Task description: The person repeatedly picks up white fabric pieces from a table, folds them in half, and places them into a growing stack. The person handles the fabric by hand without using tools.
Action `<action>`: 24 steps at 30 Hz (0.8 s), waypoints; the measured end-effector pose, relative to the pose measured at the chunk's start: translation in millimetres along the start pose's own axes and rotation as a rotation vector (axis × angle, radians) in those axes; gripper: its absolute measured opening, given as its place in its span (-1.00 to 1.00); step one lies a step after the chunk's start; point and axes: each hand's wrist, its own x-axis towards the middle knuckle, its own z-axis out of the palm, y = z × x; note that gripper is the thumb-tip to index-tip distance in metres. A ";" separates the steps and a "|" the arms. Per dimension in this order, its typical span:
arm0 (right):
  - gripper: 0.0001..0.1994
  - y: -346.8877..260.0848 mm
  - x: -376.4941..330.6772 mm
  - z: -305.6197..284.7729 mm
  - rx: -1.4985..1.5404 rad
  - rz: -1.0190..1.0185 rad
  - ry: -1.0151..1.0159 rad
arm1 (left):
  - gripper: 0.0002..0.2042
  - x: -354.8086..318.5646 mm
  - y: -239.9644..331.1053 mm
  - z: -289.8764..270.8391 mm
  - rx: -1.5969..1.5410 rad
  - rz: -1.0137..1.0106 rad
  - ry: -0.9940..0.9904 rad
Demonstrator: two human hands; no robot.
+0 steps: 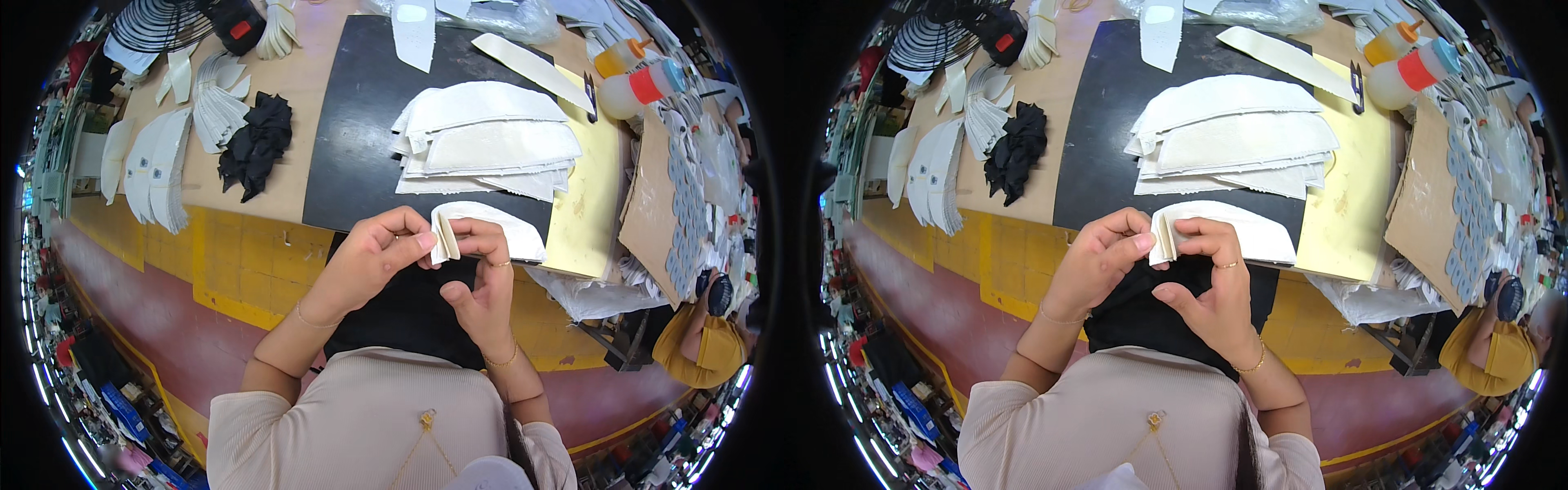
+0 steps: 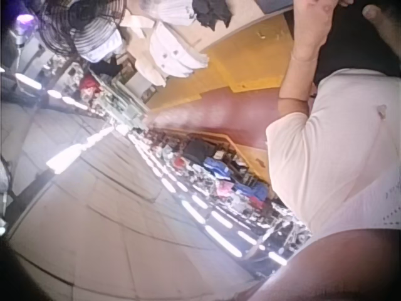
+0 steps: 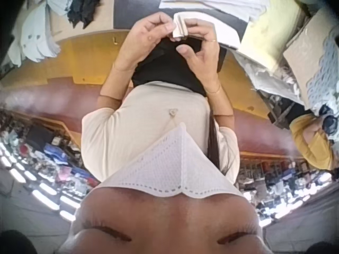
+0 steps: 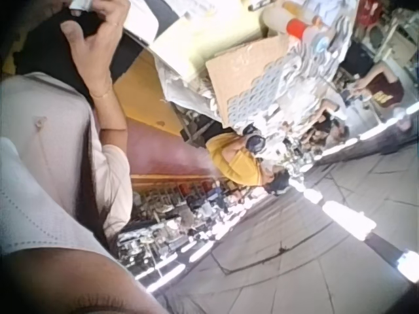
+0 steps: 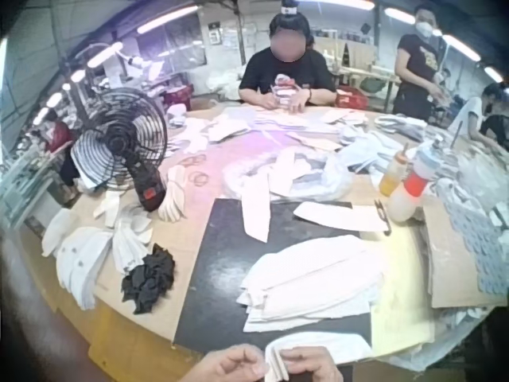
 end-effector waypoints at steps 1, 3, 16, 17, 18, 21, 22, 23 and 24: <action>-0.49 -0.3 1.2 -0.2 0.053 0.016 0.007 | -0.89 -0.1 -1.1 1.3 0.018 0.023 -0.020; -0.53 -4.0 2.1 0.0 0.140 0.071 0.029 | -0.91 -0.3 -0.6 4.4 0.073 0.032 -0.062; -0.89 -15.1 12.0 -27.4 0.373 0.244 -0.086 | -0.94 2.9 1.6 -4.6 0.439 0.258 -0.215; -0.90 -14.8 11.7 -28.9 0.416 0.243 -0.080 | -0.95 2.0 2.1 -7.2 0.442 0.281 -0.222; -0.90 -14.0 10.9 -31.3 0.441 0.248 -0.061 | -0.95 -0.2 5.0 -9.1 0.413 0.235 -0.201; -0.91 -13.6 10.8 -36.5 0.516 0.276 0.041 | -0.95 -5.2 13.2 -18.6 0.364 0.099 -0.137; -0.91 -12.5 11.4 -35.1 0.423 0.251 0.036 | -0.89 -5.3 13.9 -18.1 0.295 0.058 -0.102; -0.91 -11.0 12.2 -32.4 0.329 0.227 0.030 | -0.82 -5.8 14.9 -16.9 0.226 0.016 -0.066; -0.91 -10.1 13.0 -28.9 0.236 0.203 0.025 | -0.75 -6.4 15.1 -15.8 0.158 -0.026 -0.031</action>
